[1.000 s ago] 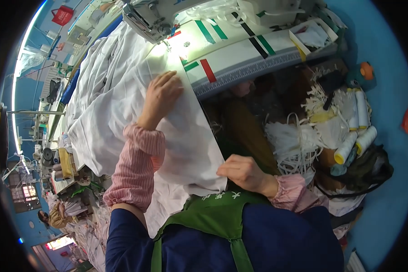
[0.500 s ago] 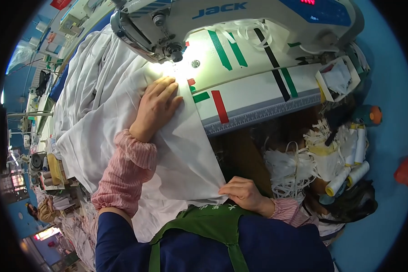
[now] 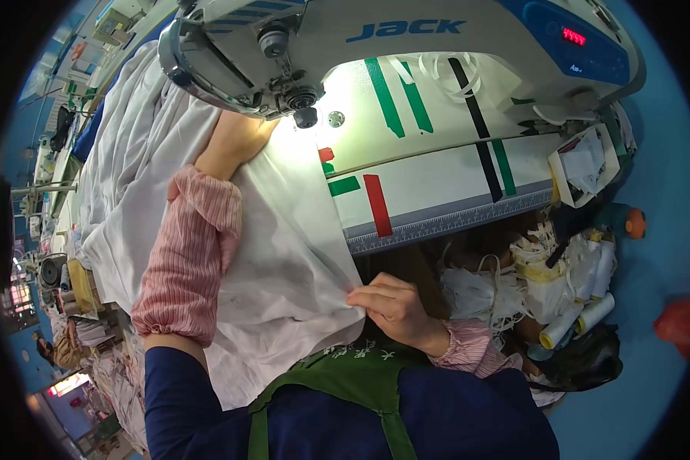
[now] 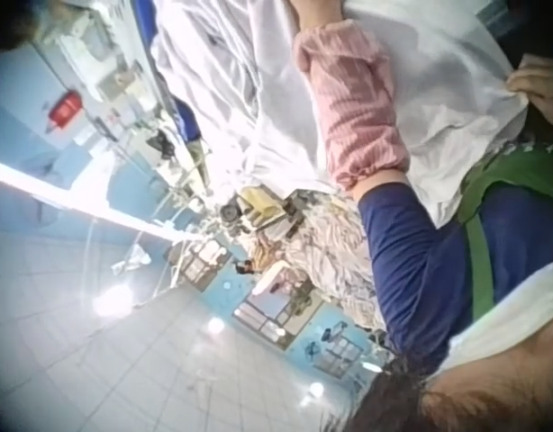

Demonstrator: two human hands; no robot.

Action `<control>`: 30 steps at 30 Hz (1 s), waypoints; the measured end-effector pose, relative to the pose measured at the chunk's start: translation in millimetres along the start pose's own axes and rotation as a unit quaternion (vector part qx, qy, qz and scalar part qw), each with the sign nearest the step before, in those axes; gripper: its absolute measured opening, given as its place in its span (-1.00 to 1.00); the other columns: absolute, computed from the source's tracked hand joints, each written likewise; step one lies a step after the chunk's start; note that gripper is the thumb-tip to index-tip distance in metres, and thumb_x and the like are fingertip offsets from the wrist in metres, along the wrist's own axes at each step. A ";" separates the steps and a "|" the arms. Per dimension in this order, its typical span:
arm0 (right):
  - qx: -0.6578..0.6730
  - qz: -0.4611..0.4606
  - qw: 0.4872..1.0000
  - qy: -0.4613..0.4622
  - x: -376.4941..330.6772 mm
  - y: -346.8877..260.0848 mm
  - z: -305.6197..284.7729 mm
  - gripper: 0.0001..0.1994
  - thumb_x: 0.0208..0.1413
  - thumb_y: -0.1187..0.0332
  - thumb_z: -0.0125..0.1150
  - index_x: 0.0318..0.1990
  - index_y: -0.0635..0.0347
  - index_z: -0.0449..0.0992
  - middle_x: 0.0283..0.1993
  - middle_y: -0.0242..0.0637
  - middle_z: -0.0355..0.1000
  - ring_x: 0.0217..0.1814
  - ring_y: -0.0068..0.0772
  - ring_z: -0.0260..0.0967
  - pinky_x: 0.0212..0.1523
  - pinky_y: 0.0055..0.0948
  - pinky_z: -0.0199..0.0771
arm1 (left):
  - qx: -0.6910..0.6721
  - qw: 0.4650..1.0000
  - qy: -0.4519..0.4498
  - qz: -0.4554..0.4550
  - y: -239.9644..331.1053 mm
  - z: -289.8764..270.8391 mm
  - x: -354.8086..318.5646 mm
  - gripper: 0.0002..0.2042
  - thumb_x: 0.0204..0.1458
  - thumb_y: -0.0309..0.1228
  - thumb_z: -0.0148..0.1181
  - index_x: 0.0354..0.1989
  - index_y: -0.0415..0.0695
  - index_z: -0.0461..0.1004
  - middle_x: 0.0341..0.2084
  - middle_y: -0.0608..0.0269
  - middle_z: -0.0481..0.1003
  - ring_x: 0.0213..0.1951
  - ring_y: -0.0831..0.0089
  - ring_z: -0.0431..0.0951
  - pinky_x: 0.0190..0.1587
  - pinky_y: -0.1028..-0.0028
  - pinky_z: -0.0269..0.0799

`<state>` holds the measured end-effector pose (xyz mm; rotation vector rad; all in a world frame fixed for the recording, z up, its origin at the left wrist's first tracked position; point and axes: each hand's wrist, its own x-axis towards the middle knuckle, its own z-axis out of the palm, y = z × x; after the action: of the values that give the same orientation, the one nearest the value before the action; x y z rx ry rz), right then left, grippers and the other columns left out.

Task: Sewing together white fabric pieces to create pillowcases using an industrial sewing machine.

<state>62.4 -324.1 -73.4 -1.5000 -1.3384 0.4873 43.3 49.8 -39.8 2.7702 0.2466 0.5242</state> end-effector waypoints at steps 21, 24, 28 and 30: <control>-0.128 -0.001 0.992 0.009 130.9 -8.2 -13.2 -0.67 -0.27 0.76 0.22 -0.30 0.20 0.60 -0.36 -0.28 0.56 -0.37 -0.28 0.47 -0.36 -0.37 0.48 | 0.141 0.987 0.045 0.068 -103.9 -12.6 82.2 -0.60 0.11 -0.22 0.02 0.05 -0.18 0.45 0.08 -0.01 0.42 0.11 0.07 0.42 0.22 0.23 0.27; -0.119 -0.002 0.993 0.008 149.1 -0.9 -14.2 -0.68 -0.23 0.76 0.19 -0.29 0.20 0.61 -0.39 -0.28 0.55 -0.36 -0.27 0.47 -0.34 -0.37 0.46 | 0.120 0.991 0.022 0.051 -129.4 -7.8 95.0 -0.57 0.15 -0.16 -0.01 0.10 -0.16 0.43 0.13 0.00 0.40 0.14 0.08 0.42 0.24 0.23 0.25; -0.128 0.011 0.992 -0.010 173.0 5.6 -15.8 -0.70 -0.18 0.76 0.17 -0.30 0.20 0.63 -0.37 -0.27 0.56 -0.33 -0.28 0.48 -0.30 -0.39 0.45 | 0.111 0.993 -0.002 0.025 -158.1 -3.8 113.9 -0.52 0.21 -0.07 -0.06 0.16 -0.14 0.41 0.19 0.00 0.36 0.16 0.10 0.41 0.27 0.24 0.24; -0.111 0.034 0.993 0.014 183.3 6.8 -13.5 -0.71 -0.16 0.76 0.16 -0.31 0.20 0.64 -0.37 -0.25 0.57 -0.33 -0.29 0.49 -0.29 -0.41 0.44 | 0.120 0.993 -0.001 -0.006 -167.5 -3.9 123.8 -0.50 0.24 -0.03 -0.08 0.19 -0.13 0.40 0.22 0.00 0.34 0.18 0.10 0.41 0.28 0.24 0.23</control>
<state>131.6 -163.6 -16.0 -1.7339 -1.3579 0.3687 137.2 235.5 -51.3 2.9986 0.3471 0.5194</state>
